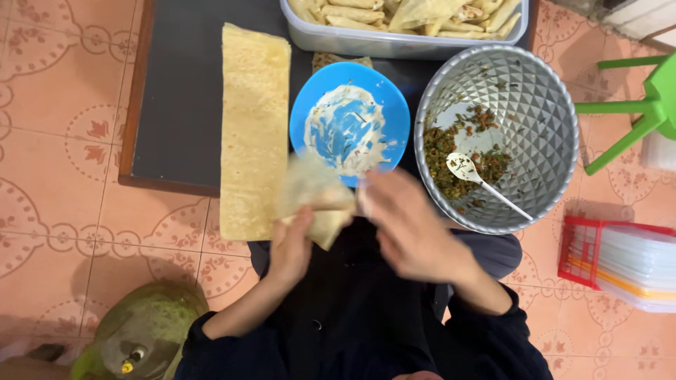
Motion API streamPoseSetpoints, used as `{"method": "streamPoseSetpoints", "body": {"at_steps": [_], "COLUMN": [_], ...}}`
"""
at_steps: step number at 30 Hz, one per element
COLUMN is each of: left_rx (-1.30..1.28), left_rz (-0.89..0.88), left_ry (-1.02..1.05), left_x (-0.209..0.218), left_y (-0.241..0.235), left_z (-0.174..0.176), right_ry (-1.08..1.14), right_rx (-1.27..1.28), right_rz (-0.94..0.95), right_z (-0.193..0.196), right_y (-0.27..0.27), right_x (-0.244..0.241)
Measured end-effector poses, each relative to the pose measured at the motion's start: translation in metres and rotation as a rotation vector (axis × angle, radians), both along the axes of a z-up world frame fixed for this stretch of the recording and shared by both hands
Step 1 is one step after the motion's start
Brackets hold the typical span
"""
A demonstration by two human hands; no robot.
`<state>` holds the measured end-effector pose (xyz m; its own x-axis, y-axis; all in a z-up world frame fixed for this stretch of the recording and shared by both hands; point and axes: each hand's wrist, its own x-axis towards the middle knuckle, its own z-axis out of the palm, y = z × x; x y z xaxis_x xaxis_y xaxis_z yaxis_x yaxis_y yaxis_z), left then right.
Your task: The person folds square pastry sheets into cones, fills them with a vegetable mixture using a spoon, seals the edges with a white paste, and places the finished samosas into a container. The process is repeated continuously.
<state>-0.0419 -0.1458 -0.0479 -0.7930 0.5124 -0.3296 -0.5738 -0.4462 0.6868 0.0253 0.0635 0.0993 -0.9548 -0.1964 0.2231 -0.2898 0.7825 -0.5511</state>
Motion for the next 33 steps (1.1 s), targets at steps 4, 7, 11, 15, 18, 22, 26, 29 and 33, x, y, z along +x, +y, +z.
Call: {"method": "streamPoseSetpoints", "body": {"at_steps": [4, 7, 11, 15, 18, 22, 26, 29, 33], "left_rx": [-0.186, -0.158, -0.076, -0.079, -0.132, -0.229, -0.228, -0.128, 0.001], "left_rz": [0.066, 0.069, 0.075, 0.073, 0.064, 0.016, -0.075, -0.094, -0.283], "left_ry": [0.347, 0.303, 0.216, 0.210, 0.238, 0.236, 0.223, 0.216, 0.087], "left_x": [-0.009, -0.012, -0.015, -0.017, -0.017, -0.013, -0.001, 0.008, 0.019], "left_y": [-0.014, -0.011, -0.008, -0.008, -0.005, 0.002, 0.009, 0.009, 0.019], "left_z": [0.012, 0.015, 0.014, 0.016, 0.019, 0.022, 0.023, 0.019, 0.013], "right_ry": [-0.166, -0.162, -0.284, -0.165, -0.068, 0.138, 0.428, 0.421, 0.477], "right_rx": [0.551, 0.664, 0.472, 0.214, -0.036, 0.178, 0.575, 0.547, 0.450], "right_rz": [-0.314, -0.293, -0.334, -0.448, -0.460, -0.354, -0.250, -0.369, -0.340], "right_z": [-0.023, -0.051, -0.068, -0.053, -0.026, -0.016, -0.034, -0.035, -0.037], "right_y": [0.003, -0.001, 0.003, 0.001, -0.002, -0.011, -0.004, 0.012, 0.022], "right_x": [-0.041, -0.062, -0.063, -0.051, -0.031, -0.008, 0.001, 0.017, 0.024]}}
